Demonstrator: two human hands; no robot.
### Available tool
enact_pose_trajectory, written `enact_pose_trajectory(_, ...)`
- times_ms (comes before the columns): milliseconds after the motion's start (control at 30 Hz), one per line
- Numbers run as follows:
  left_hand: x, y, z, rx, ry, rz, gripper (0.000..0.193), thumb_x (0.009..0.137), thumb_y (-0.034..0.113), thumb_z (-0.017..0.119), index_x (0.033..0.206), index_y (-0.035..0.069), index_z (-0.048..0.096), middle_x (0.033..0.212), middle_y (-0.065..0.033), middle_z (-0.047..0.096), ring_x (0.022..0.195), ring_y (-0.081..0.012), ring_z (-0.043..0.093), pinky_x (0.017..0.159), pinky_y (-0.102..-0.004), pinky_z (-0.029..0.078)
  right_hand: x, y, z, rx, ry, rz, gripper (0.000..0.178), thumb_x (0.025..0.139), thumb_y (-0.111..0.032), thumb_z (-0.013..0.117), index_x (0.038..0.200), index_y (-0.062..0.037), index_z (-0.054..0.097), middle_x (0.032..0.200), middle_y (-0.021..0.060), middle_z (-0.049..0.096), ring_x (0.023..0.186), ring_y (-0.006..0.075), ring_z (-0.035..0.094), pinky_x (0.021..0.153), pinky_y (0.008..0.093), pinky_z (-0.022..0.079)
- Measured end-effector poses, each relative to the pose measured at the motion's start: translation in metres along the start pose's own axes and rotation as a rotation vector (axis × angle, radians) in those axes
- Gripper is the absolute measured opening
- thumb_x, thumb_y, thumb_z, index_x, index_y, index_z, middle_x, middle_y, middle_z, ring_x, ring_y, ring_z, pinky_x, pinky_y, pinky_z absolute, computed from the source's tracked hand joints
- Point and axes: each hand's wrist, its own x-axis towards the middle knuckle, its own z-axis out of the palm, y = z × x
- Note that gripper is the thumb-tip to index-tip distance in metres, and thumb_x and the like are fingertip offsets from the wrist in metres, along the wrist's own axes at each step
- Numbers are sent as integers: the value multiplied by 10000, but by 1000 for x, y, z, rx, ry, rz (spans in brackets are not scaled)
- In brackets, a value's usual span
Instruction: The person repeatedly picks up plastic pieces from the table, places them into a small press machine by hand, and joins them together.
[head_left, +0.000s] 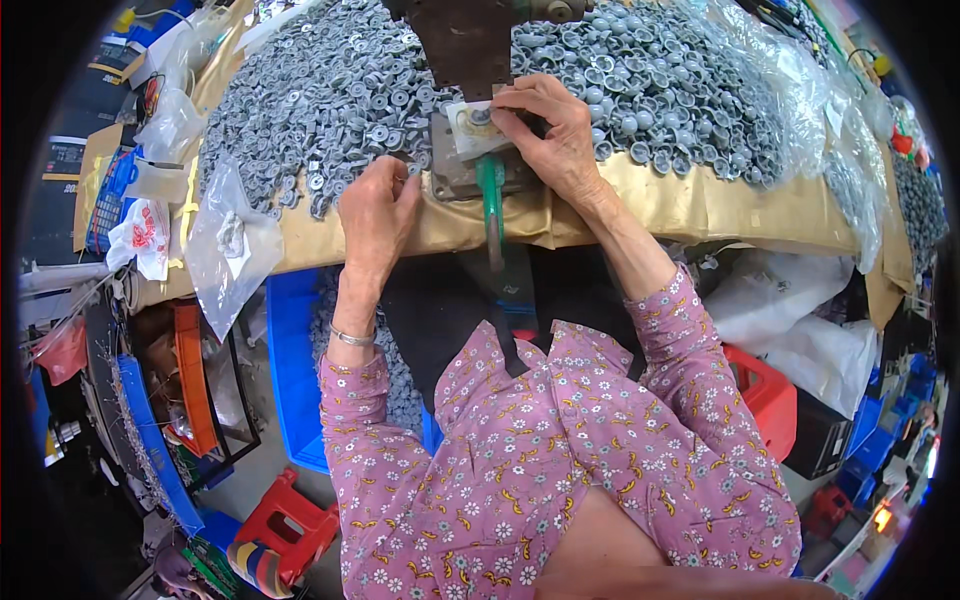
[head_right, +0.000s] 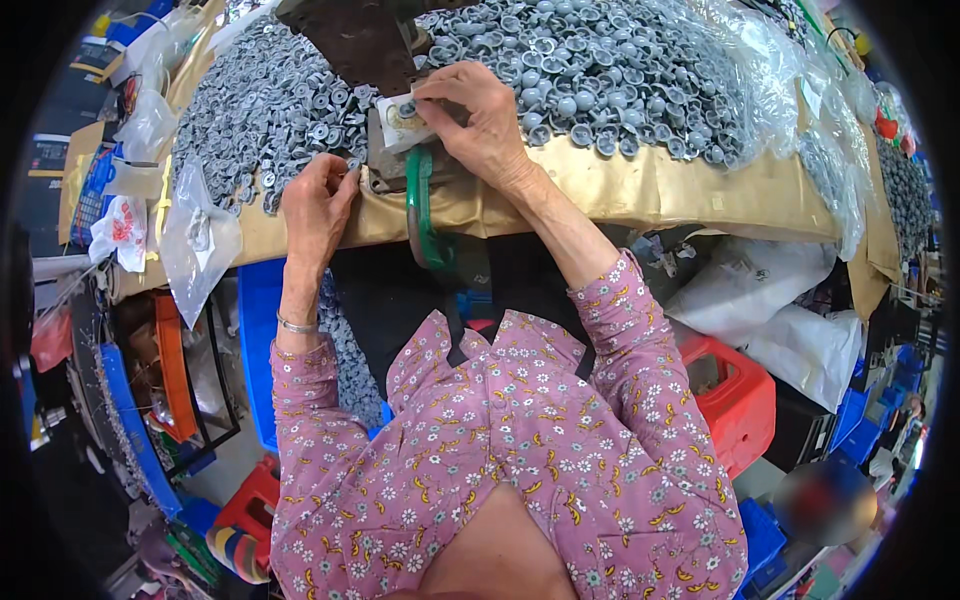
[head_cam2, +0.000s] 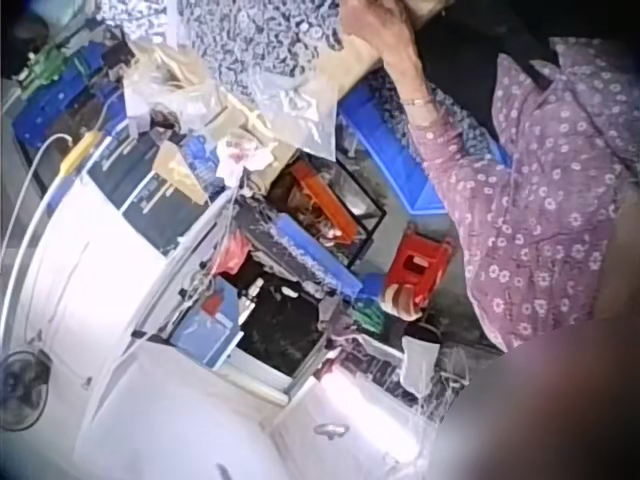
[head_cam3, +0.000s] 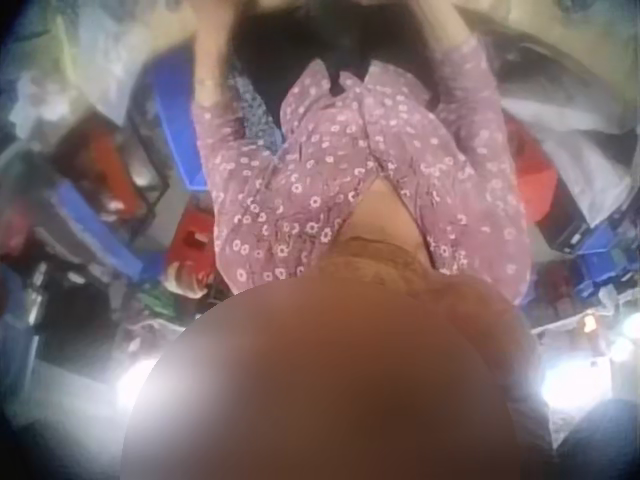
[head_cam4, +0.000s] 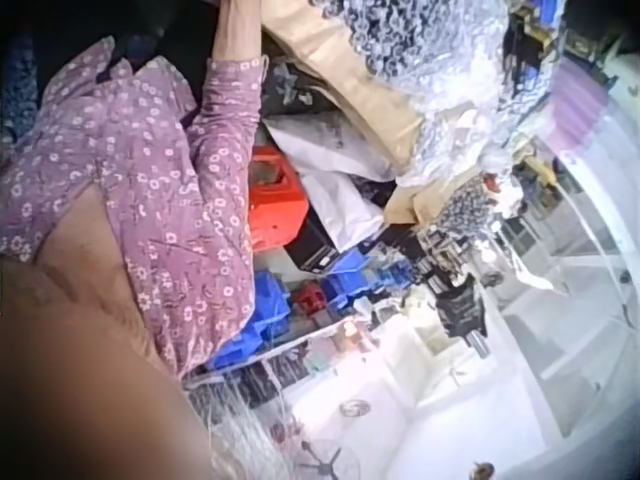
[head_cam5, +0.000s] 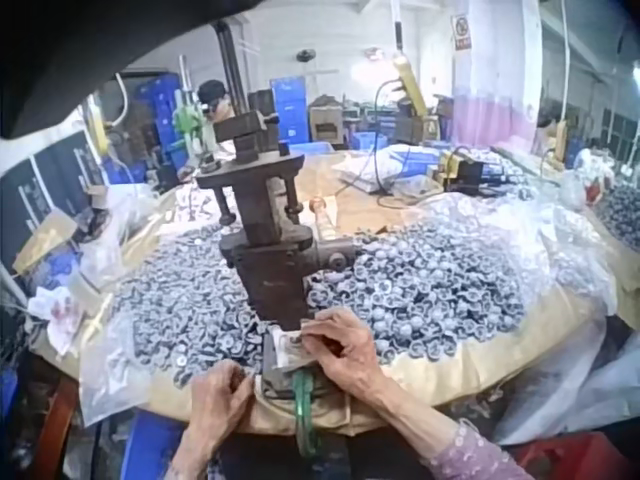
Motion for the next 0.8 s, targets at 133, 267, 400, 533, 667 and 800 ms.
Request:
enact_pose_trajectory(133, 8, 9, -2, 113, -30, 71, 206, 908, 194, 747, 883, 19, 641, 733, -152, 683, 670, -338, 676, 618, -429, 511, 4, 2, -2, 26, -56, 54, 183, 818, 4, 794, 999, -24, 780, 1003, 79, 696, 966, 200, 668, 857, 302, 523)
enact_pose_trajectory(267, 13, 18, -3, 297, -97, 9, 244, 918, 232, 730, 916, 20, 609, 767, -195, 692, 756, -410, 685, 673, -502, 514, 6, 7, -4, 77, -92, 114, 183, 812, -3, 799, 993, -23, 783, 998, 71, 695, 981, 193, 657, 880, 302, 511)
enact_pose_trajectory(400, 11, 8, -3, 268, -101, 9, 244, 927, 244, 715, 920, 26, 607, 761, -205, 687, 750, -421, 684, 665, -505, 517, 4, 1, -1, 51, -74, 93, 172, 817, 1, 791, 987, -26, 785, 1010, 74, 703, 991, 193, 663, 886, 303, 515)
enact_pose_trajectory(533, 11, 3, 4, 391, -98, 36, 228, 940, 239, 694, 923, 25, 616, 737, -210, 678, 715, -417, 679, 640, -496, 514, 4, -3, -1, 82, -60, 112, 159, 831, 9, 779, 985, -31, 788, 1019, 77, 721, 1014, 192, 670, 902, 308, 522)
enact_pose_trajectory(667, 9, -1, 1, 355, -54, 52, 250, 942, 229, 678, 836, 10, 624, 688, -202, 668, 668, -392, 683, 609, -475, 519, 4, 2, -1, 110, -75, 102, 171, 827, 34, 766, 983, -31, 790, 1016, 74, 732, 1009, 190, 677, 902, 307, 527)
enact_pose_trajectory(800, 2, 0, -16, -125, -233, -211, 277, 898, 232, 740, 771, -6, 678, 645, -159, 668, 602, -314, 683, 592, -428, 517, 5, 4, -1, 208, -50, 149, 161, 808, 23, 766, 949, -51, 794, 973, 80, 740, 969, 213, 690, 864, 333, 551)
